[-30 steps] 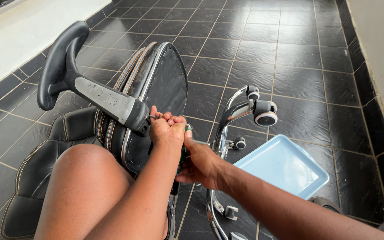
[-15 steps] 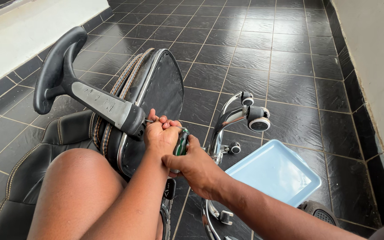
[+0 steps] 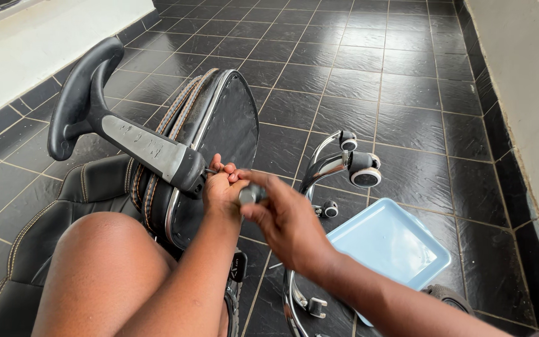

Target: The person uses a screwdriver to remove screws from the back of an office chair. They unscrew multiple fasteners from the chair's backrest and place the screws into a light blue tray on the floor.

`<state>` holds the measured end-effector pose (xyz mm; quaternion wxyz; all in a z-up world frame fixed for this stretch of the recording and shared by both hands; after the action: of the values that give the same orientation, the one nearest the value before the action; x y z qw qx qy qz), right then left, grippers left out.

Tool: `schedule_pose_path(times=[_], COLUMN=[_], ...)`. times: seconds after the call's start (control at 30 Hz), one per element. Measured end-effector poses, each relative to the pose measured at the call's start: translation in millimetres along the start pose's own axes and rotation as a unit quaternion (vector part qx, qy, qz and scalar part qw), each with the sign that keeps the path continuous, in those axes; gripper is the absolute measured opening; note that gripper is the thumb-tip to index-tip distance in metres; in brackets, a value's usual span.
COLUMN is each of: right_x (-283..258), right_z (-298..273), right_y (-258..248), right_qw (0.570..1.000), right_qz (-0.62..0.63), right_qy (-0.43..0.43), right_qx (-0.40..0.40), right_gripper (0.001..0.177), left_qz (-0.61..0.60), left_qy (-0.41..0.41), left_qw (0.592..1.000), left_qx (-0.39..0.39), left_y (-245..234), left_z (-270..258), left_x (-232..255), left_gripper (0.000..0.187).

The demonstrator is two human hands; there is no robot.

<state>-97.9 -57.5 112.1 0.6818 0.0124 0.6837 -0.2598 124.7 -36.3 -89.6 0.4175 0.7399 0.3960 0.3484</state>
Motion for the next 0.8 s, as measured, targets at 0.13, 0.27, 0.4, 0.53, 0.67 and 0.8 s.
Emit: schedule_pose_path(times=[0.13,0.27,0.4,0.53,0.67,0.8], right_x=[-38,-32,0,33,54,51], right_z=[-1,15,42,48,54,67], right_y=[-10,-9,-12,-5,4,-15], right_qw=[0.982,0.983,0.993,0.993,0.990,0.989], right_qz=[-0.069,-0.081,-0.077,-0.092,-0.121,-0.065], right_qy=[-0.176,-0.161,-0.069,-0.020,0.001,-0.021], right_qx=[0.025,0.031,0.065,0.068,0.067,0.129], right_gripper=[0.046,0.049,0.053,0.053,0.039,0.064], left_qz=[-0.015,0.045,0.028,0.047,0.061,0.064], left_qy=[0.013,0.061,0.037,0.050,0.071,0.074], left_qw=[1.000,0.994,0.997,0.998,0.996,0.995], left_qx=[0.024,0.073,0.054,0.004,-0.002,0.025], left_y=[-4,-7,0,2,-1,-4], left_z=[-9,-22,-22,-19,-16,-19], left_x=[0,10,5,7,10,10], left_gripper=[0.036,0.024,0.031,0.025,0.018,0.018])
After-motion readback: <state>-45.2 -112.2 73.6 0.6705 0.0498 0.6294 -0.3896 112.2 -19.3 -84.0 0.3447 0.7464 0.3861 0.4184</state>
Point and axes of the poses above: each hand's wrist, its own z-axis towards the middle knuckle, its own y-axis out of the palm, x = y × z, the point moved 10 cm from there along z, towards the middle knuckle, and after that the axes turned 10 degrees about y, right-handed, at the moved point
